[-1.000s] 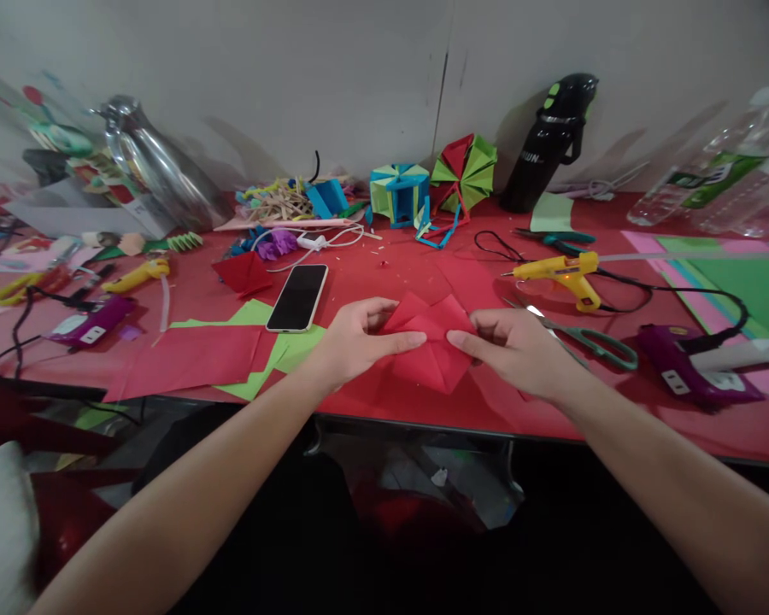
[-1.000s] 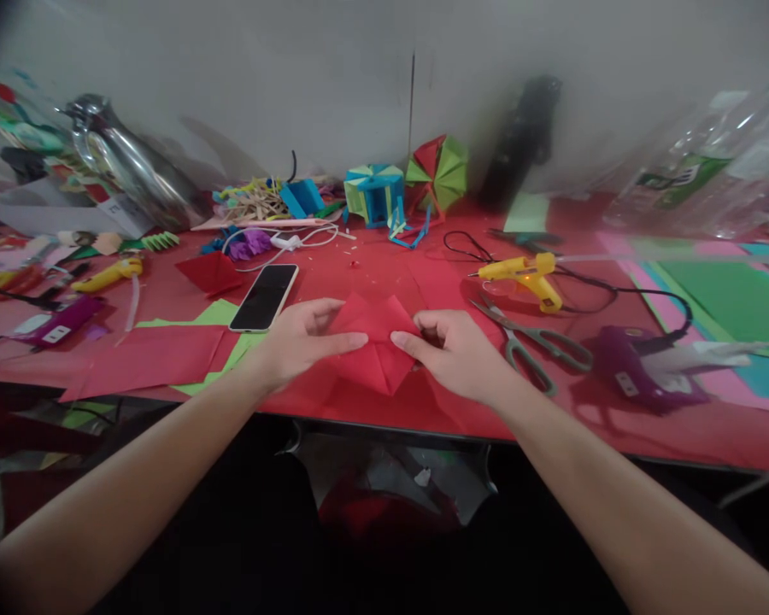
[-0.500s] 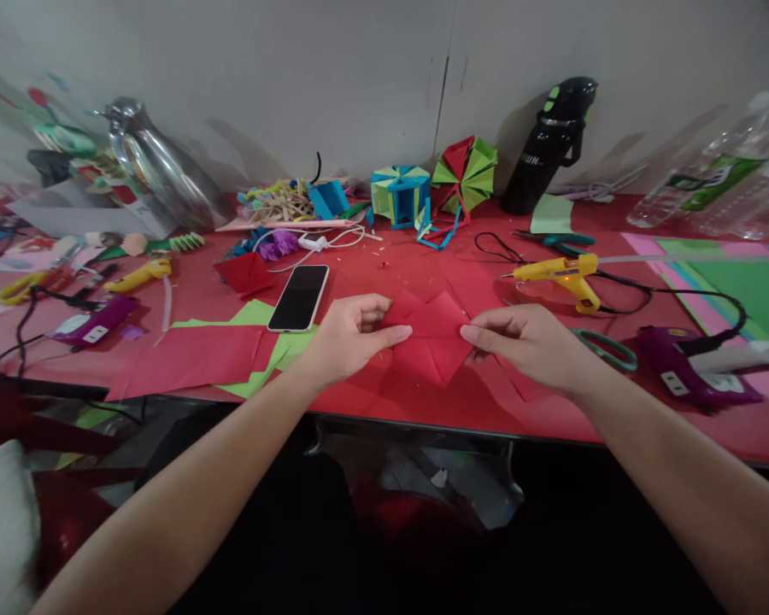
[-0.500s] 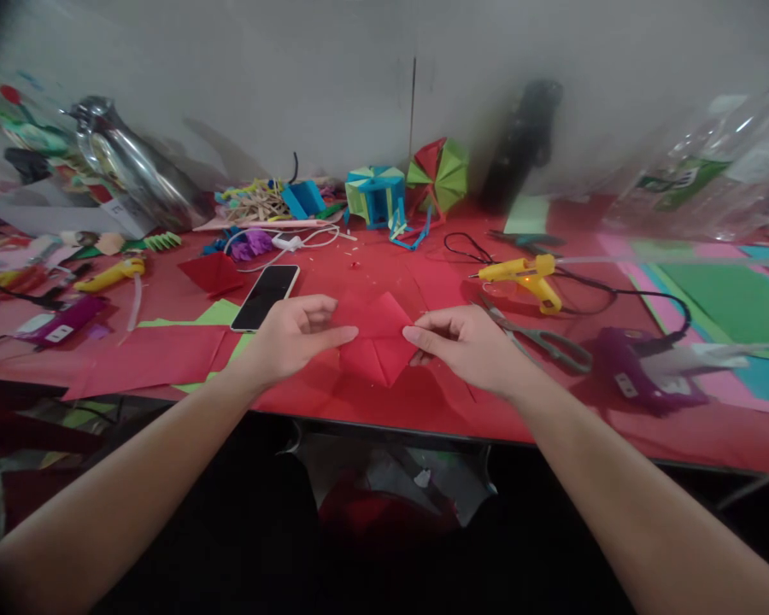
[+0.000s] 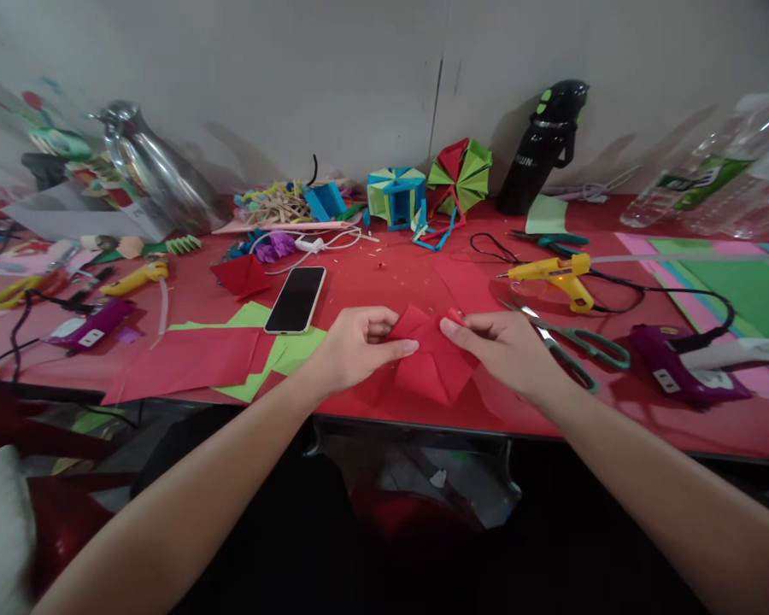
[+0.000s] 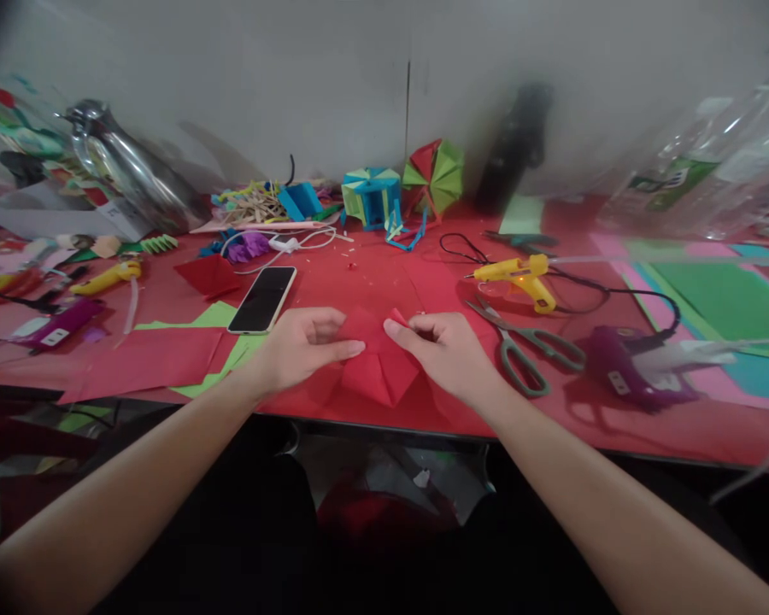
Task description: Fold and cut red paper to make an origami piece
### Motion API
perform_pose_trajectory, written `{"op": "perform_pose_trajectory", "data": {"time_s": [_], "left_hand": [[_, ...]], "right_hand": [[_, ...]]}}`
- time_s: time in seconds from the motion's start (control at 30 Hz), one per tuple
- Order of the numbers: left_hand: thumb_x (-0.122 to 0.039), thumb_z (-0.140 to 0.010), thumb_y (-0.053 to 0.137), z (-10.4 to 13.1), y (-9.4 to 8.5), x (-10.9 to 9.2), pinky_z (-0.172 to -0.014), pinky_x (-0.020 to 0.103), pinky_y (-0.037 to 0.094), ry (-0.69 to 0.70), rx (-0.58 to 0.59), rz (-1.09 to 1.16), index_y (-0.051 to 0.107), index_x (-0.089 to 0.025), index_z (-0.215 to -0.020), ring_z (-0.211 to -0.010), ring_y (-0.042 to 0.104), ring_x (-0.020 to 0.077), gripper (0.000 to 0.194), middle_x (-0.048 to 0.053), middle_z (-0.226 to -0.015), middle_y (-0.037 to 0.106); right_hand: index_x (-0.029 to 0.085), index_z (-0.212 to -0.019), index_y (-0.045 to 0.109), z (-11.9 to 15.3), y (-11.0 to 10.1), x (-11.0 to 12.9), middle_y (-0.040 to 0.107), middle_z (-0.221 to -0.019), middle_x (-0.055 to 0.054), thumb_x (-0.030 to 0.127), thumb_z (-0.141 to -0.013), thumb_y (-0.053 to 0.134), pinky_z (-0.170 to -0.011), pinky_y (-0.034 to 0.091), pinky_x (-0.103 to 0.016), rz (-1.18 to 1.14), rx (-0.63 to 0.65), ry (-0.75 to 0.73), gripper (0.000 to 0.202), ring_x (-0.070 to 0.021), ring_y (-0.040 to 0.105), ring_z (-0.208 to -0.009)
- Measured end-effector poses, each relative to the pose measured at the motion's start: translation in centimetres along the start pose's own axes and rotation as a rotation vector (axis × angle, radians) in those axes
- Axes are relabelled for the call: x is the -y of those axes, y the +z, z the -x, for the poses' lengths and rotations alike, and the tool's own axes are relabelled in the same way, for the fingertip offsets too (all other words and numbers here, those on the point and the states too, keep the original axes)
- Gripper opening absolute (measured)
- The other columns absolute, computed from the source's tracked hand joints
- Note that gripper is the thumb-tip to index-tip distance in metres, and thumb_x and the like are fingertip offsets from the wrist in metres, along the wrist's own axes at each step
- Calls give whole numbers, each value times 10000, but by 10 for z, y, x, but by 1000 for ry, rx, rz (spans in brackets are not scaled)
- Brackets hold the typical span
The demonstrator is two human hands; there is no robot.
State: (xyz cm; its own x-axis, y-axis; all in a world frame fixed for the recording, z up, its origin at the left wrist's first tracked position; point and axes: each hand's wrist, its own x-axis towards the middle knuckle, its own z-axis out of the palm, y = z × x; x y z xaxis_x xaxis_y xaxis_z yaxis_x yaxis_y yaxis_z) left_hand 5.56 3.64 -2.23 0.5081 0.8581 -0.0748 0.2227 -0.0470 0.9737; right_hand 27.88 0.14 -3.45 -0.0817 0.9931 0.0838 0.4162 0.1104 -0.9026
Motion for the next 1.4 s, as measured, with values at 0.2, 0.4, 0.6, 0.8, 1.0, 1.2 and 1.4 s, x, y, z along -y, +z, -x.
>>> {"op": "perform_pose_trajectory", "data": {"time_s": [0.2,0.4,0.6,0.8,1.0,1.2,1.4], "left_hand": [[-364,-745,812,-1,-3,4,-755,279,588,48,-18,-30,702,-162,-918,-882,729,195,288,48,-941,768],[-365,-769,791,-2,-2,2,-768,276,575,36,-6,-7,693,-171,-932,-884,725,187,271,47,-964,766],[-358,-762,792,-3,-1,1,-770,292,565,52,-114,-34,660,-160,-877,-857,710,186,264,51,-935,751],[-277,-746,806,-4,1,5,-809,354,578,9,-203,169,587,-167,-1101,-947,696,217,431,95,-1074,712],[-227,-701,839,-5,9,12,-909,431,562,-86,-128,276,575,-164,-1186,-1063,678,273,556,152,-1253,650],[-222,-726,814,-4,16,9,-1001,405,520,-28,-92,379,596,-144,-1186,-1168,635,254,515,148,-1291,649],[-216,-634,875,-1,15,4,-940,413,539,-193,-54,340,608,-161,-1205,-1059,678,244,633,141,-1191,689]], "right_hand": [[197,-789,706,-4,5,1,648,-739,-7,471,-792,745,-635,419,-282,-276,-41,19,277,-140,546,-672],[195,-664,662,-6,5,-2,577,-651,9,513,-817,710,-576,376,-278,-254,-118,52,357,-123,484,-614],[230,-866,741,-5,2,-3,718,-836,-37,576,-816,689,-696,514,-322,-490,38,132,353,-197,655,-781],[202,-897,753,-4,3,-6,747,-891,-54,456,-692,839,-786,545,-342,-523,153,246,338,-181,680,-797],[210,-856,723,-6,0,-4,712,-885,-49,544,-809,714,-758,545,-317,-552,-2,179,337,-166,649,-803],[172,-677,643,-2,3,-1,624,-701,-9,535,-723,791,-727,543,-315,-483,10,208,394,-127,588,-656],[186,-626,553,-5,-6,-1,508,-599,23,526,-840,676,-583,415,-272,-171,50,76,420,-118,486,-593]]}}
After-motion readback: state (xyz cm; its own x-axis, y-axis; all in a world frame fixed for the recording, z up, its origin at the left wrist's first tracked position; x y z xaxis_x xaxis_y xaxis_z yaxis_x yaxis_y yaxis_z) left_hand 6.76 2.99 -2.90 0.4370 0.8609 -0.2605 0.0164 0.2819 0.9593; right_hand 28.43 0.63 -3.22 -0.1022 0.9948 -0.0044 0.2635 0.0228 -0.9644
